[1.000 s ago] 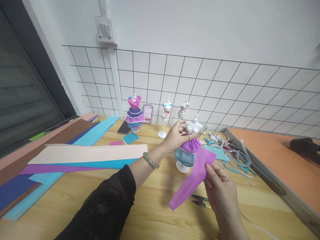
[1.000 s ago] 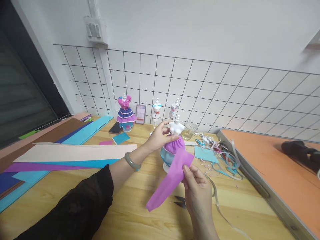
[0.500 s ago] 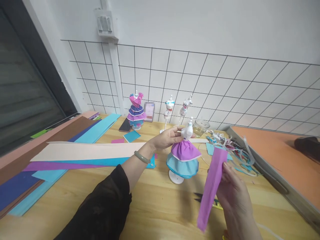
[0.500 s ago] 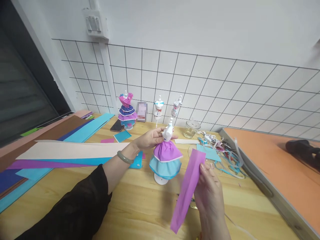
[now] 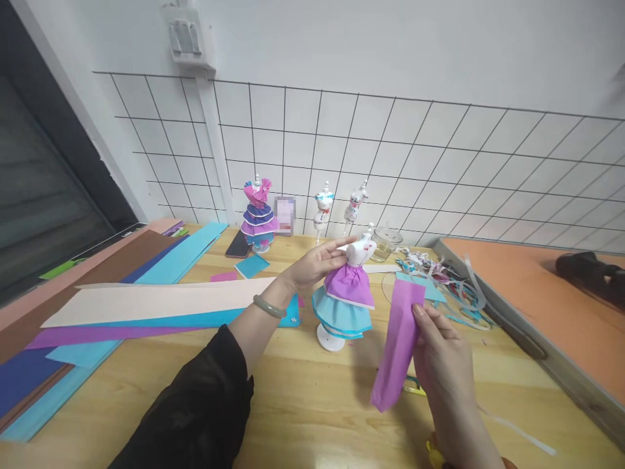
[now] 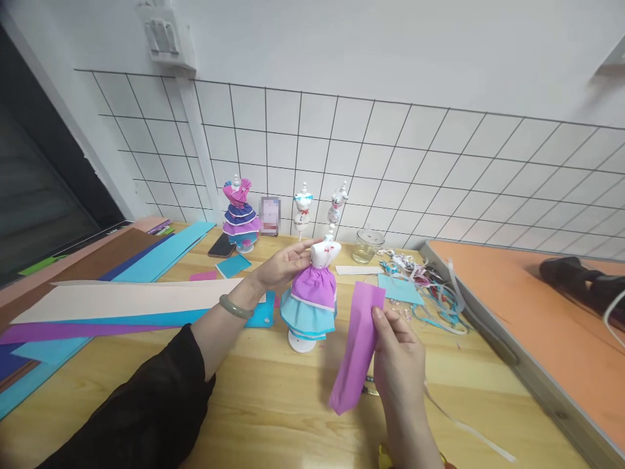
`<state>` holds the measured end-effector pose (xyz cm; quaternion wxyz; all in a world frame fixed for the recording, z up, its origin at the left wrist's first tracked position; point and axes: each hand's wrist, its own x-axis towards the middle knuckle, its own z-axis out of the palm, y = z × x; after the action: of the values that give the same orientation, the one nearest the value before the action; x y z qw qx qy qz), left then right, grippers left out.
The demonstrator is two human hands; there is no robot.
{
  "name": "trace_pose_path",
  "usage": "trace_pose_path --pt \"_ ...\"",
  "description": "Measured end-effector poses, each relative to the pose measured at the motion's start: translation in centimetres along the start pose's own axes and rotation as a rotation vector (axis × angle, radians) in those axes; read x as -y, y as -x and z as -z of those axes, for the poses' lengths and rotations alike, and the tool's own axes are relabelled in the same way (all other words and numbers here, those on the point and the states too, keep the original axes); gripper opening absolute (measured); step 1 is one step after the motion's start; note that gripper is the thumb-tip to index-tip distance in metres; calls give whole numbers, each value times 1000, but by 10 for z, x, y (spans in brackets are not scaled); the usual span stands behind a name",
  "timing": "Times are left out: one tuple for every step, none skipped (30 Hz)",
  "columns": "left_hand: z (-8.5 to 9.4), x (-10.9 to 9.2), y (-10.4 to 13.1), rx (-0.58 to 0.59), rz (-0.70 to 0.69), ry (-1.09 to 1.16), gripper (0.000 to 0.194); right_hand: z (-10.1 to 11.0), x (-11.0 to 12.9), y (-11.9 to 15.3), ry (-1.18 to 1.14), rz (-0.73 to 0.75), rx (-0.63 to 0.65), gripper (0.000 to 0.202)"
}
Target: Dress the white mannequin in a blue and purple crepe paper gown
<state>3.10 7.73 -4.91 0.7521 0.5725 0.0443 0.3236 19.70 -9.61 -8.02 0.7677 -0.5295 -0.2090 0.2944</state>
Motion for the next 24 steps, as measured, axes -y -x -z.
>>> trace_pose_path --pt "0 -1 0 1 -4 0 60 0 -1 0 27 2 -12 28" --pt "0 -2 0 7 -8 -4 56 1 -2 0 57 6 -22 28" --pt "0 -2 0 13 -16 -9 53 0 -2 1 85 15 -31 28" --pt "-1 -3 -1 18 -24 -17 49 0 -2 2 110 27 -38 28" --pt "-1 -4 -1 20 -33 -27 46 -1 -2 2 129 40 -41 28" --pt "-2 -4 -1 19 -39 -37 43 -2 -2 3 142 49 -41 28" --pt "-3 -5 -1 15 -40 -48 42 -3 -1 4 150 55 -40 29" --pt "-4 -6 -1 10 -37 -57 40 -4 -1 5 157 57 -40 29" --pt "-4 -6 0 6 -31 -59 40 -5 0 6 166 55 -42 30" --pt "-5 -6 0 5 -26 -54 40 -5 0 7 174 49 -45 31" --pt "-5 -6 0 5 -23 -45 41 -6 0 8 179 41 -50 32" --pt "-6 -6 0 6 -25 -34 43 -6 0 8 183 30 -52 32" --pt "-6 -6 0 8 -29 -21 44 -6 -1 8 182 19 -52 33" --pt "-6 -6 0 12 -32 -7 46 -6 -1 8 174 13 -48 33" --pt "-6 -5 0 16 -33 5 48 -6 -2 7 155 15 -38 34" --pt "-6 -5 0 20 -33 12 48 -6 -2 6 130 23 -21 34" --pt "-6 -5 0 25 -33 15 49 -6 -3 5 104 35 2 35" --pt "-5 -5 -1 29 -36 13 48 -6 -3 4 80 48 27 37" --pt "-5 -5 -1 34 -40 5 47 -6 -3 3 61 62 49 40" --pt "-5 -6 -1 37 -47 -8 45 -6 -3 3 54 70 66 44" --pt "-5 -6 -1 39 -54 -21 42 -6 -2 2 62 78 71 47" --pt "-5 -7 -1 39 -58 -34 40 -6 -2 2 86 90 67 47" --pt "-4 -7 -1 39 -61 -44 38 -5 -2 2 125 109 53 43" --pt "-4 -8 0 36 -66 -50 36 -5 -2 2 171 136 35 37"
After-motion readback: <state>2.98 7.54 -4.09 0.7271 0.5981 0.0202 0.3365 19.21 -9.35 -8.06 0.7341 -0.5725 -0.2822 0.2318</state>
